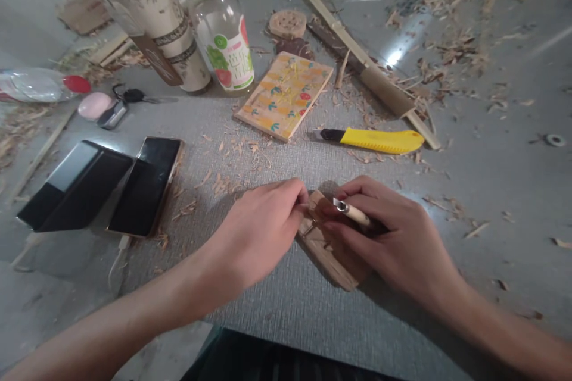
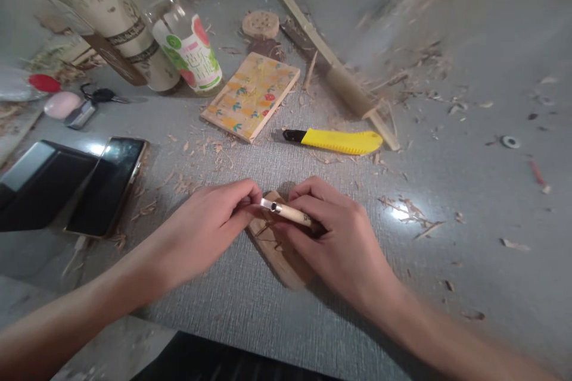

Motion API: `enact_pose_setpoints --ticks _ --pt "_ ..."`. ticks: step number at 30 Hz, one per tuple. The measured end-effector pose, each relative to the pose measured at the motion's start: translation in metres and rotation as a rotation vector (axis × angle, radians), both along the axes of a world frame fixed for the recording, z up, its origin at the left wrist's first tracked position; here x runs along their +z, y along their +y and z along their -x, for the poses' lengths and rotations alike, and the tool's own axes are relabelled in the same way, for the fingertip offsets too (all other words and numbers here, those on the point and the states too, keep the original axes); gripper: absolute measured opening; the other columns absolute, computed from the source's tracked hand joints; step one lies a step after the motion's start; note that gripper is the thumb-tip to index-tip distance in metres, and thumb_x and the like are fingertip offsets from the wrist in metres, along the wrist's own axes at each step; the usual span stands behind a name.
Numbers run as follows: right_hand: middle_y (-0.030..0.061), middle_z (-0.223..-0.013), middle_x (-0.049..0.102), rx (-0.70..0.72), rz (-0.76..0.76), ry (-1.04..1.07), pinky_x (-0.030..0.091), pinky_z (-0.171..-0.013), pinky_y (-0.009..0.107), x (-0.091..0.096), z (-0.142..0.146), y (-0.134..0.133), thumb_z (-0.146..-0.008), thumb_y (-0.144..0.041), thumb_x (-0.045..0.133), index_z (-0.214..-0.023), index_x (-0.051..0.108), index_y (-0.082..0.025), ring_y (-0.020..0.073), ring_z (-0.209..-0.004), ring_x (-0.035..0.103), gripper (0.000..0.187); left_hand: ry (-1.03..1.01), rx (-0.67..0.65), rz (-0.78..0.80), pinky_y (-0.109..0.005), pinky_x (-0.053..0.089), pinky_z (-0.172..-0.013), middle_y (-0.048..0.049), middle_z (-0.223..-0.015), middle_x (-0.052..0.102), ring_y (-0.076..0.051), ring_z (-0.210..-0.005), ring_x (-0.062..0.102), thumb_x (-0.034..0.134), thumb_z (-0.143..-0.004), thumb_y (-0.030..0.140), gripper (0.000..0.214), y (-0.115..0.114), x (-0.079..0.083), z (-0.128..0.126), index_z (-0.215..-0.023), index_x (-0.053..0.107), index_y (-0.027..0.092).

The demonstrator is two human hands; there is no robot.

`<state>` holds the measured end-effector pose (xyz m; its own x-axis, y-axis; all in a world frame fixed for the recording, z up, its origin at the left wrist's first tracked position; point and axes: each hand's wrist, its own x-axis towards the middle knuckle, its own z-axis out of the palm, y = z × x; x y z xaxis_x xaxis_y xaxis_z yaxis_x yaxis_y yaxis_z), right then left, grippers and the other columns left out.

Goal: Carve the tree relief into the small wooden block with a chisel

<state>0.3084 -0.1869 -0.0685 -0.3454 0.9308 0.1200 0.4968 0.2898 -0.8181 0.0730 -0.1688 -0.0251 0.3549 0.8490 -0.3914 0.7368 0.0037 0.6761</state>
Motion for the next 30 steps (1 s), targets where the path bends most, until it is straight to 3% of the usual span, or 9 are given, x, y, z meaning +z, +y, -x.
enact_pose_setpoints --ticks 4,8,13,15,24,30 --pt "0.003 -0.108 0.079 -0.011 0.037 0.004 0.061 -0.078 0.036 0.0 0.0 0.0 -0.102 -0.033 0.084 -0.103 0.082 -0.032 0.0226 -0.093 0.077 0.003 0.013 -0.053 -0.08 -0.037 0.035 -0.073 0.0006 -0.101 0.064 -0.02 -0.082 0.057 0.055 -0.109 0.009 0.022 0.002 -0.001 -0.001 -0.092 0.054 0.024" --pt "0.0013 -0.102 0.078 -0.027 0.067 -0.002 0.059 -0.076 0.036 0.002 0.001 0.002 -0.099 -0.031 0.086 -0.106 0.078 -0.031 0.0221 -0.087 0.074 0.011 0.026 -0.065 -0.064 -0.038 0.036 -0.075 0.0007 -0.103 0.062 -0.02 -0.084 0.058 0.055 -0.114 0.014 0.024 0.003 -0.002 -0.001 -0.093 0.053 0.024" --pt "0.0022 -0.104 0.075 0.036 0.122 0.0 0.057 -0.077 0.035 0.005 0.001 0.007 -0.103 -0.033 0.083 -0.107 0.08 -0.032 0.0214 -0.088 0.072 0.006 0.037 -0.074 -0.048 -0.039 0.039 -0.08 -0.0007 -0.108 0.065 -0.023 -0.091 0.063 0.055 -0.116 0.016 0.021 0.004 -0.003 0.0 -0.097 0.055 0.024" --pt "0.002 -0.101 0.072 0.053 0.14 -0.001 0.054 -0.074 0.034 0.006 0.001 0.009 -0.104 -0.033 0.082 -0.104 0.081 -0.031 0.0201 -0.084 0.068 0.002 0.045 -0.077 -0.039 -0.039 0.038 -0.078 -0.0008 -0.107 0.065 -0.023 -0.089 0.061 0.055 -0.116 0.016 0.022 0.004 -0.004 0.0 -0.096 0.053 0.025" --pt "0.0004 -0.093 0.066 0.061 0.233 -0.022 0.047 -0.069 0.033 0.008 0.004 0.011 -0.108 -0.037 0.076 -0.089 0.073 -0.027 0.0179 -0.08 0.061 0.021 0.041 -0.082 -0.038 -0.041 0.041 -0.08 -0.0017 -0.107 0.067 -0.025 -0.092 0.064 0.053 -0.117 0.018 0.022 0.005 -0.006 0.003 -0.096 0.056 0.025" --pt "-0.0017 -0.098 0.071 0.048 0.303 -0.004 0.05 -0.072 0.033 0.011 0.005 0.013 -0.105 -0.034 0.077 -0.099 0.076 -0.029 0.0176 -0.085 0.067 0.007 0.032 -0.091 -0.064 -0.044 0.046 -0.085 -0.0037 -0.112 0.07 -0.028 -0.1 0.069 0.05 -0.118 0.02 0.017 0.004 -0.01 0.003 -0.105 0.06 0.025"
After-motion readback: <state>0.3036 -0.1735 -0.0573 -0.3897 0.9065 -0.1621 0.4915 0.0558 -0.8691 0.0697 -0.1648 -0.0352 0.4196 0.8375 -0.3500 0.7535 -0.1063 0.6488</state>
